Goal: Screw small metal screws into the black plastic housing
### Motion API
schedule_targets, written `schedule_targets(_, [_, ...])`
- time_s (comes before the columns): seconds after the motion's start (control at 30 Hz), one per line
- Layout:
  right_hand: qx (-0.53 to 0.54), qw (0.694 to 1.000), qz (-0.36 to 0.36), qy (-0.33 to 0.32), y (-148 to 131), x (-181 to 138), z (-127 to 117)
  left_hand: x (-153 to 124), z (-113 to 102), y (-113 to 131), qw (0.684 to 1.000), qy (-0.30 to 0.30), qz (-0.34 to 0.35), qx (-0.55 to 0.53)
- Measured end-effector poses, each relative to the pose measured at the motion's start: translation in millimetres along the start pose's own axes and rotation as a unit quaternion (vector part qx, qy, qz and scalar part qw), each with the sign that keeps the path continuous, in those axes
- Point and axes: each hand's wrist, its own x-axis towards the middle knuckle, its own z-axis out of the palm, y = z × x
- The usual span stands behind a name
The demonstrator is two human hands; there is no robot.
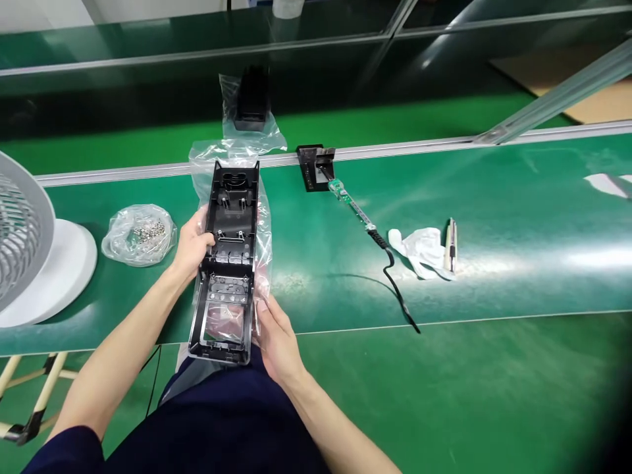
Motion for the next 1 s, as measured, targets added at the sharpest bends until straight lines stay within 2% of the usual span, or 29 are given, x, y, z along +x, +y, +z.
schedule_targets(0.07, [-0.058, 0.996, -0.073, -0.007, 0.4, 2.9, -1.8, -1.7, 2.1, -3.7, 0.997, 0.033, 0.052, 0.055])
schedule_targets(0.13, [-0.151, 0.977, -0.152, 0.002, -2.2, 4.1, -3.8, -4.6, 4.4, -5.2, 0.996, 0.043, 0.062, 0.057])
schedule_targets(0.27, [-0.373, 0.882, -0.282, 0.056, -14.9, 3.5, -10.0, -9.6, 10.3, -6.8, 0.997, 0.058, 0.050, 0.029])
schedule_targets(0.33, [-0.418, 0.840, -0.336, 0.087, -21.6, 5.2, -13.6, -9.9, 13.0, -9.8, 0.995, 0.070, 0.066, 0.029])
schedule_targets(0.43, [-0.451, 0.804, -0.379, 0.088, -25.4, 11.5, -16.3, -9.4, 13.8, -17.9, 0.993, 0.083, 0.081, 0.036])
schedule_targets(0.6, [-0.456, 0.804, -0.381, 0.015, -14.5, 26.3, -10.8, -7.7, 4.8, -29.7, 0.990, 0.070, 0.112, 0.053])
schedule_targets(0.8, [-0.463, 0.760, -0.456, 0.015, -12.4, 58.1, -8.0, 14.1, 1.3, -33.0, 0.982, 0.070, 0.150, 0.088])
schedule_targets(1.0, [-0.469, 0.751, -0.464, 0.012, -15.8, 64.1, -7.3, 12.0, -0.2, -44.0, 0.974, 0.068, 0.170, 0.133])
